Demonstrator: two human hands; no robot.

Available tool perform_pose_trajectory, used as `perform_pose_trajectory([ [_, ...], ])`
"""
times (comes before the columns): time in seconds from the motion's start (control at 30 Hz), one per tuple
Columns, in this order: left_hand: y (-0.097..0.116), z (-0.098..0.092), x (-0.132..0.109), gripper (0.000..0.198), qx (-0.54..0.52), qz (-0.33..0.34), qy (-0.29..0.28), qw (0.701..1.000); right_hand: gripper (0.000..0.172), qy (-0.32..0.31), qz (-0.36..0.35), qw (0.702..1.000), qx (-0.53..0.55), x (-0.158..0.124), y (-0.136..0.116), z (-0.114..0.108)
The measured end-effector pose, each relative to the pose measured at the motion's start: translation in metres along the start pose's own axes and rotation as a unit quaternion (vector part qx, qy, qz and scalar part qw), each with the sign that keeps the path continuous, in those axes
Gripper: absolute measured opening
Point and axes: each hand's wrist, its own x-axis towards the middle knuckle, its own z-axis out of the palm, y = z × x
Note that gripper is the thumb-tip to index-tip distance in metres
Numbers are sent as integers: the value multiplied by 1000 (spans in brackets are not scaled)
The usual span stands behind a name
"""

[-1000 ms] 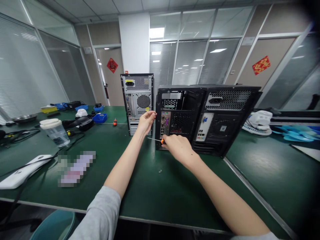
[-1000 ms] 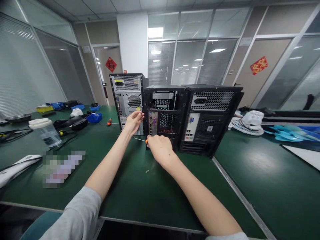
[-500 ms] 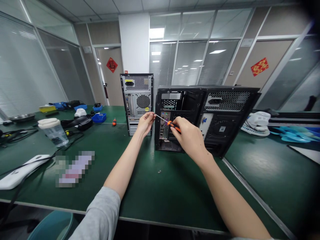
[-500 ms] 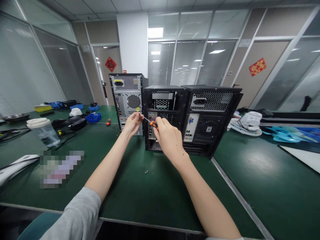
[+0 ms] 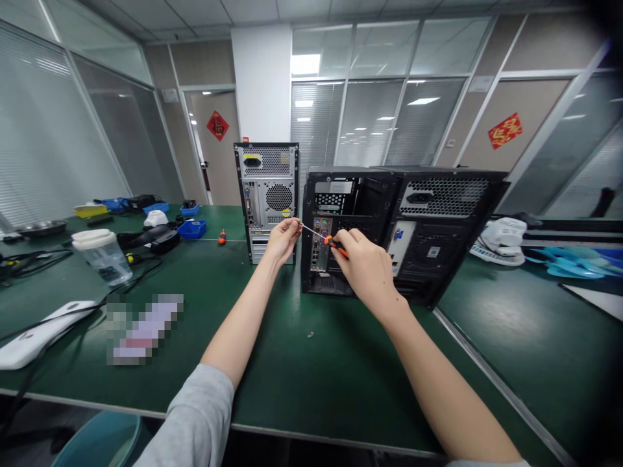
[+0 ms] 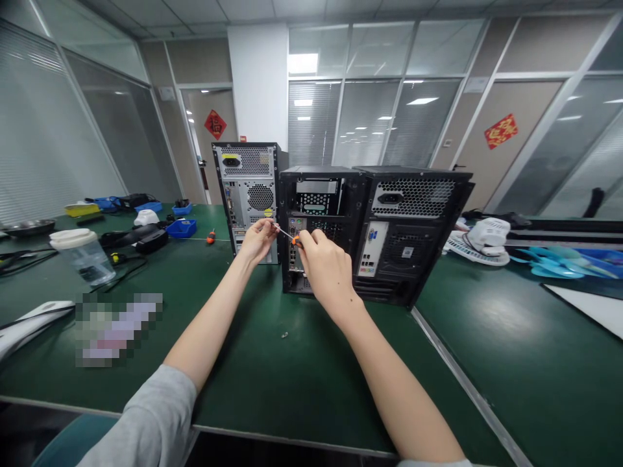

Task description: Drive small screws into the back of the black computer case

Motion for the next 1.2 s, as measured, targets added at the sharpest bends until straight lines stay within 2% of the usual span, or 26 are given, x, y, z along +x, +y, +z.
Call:
perform_pose_trajectory([
  [0.4, 3, 0, 0, 33, 56, 23, -13, 998, 14, 11, -19, 999, -40, 0, 2, 3],
  [0.77, 7, 2, 1, 28, 174, 42, -27, 983, 19, 62, -78, 990, -101, 0, 10, 6],
  [0.93, 13, 3, 2, 26, 224, 58, -53, 971, 22, 45, -79, 991, -99, 2, 16, 9],
  [1.2, 14, 9, 3, 26, 272, 100, -40, 956, 20, 0, -64, 993, -103, 3, 20, 13],
])
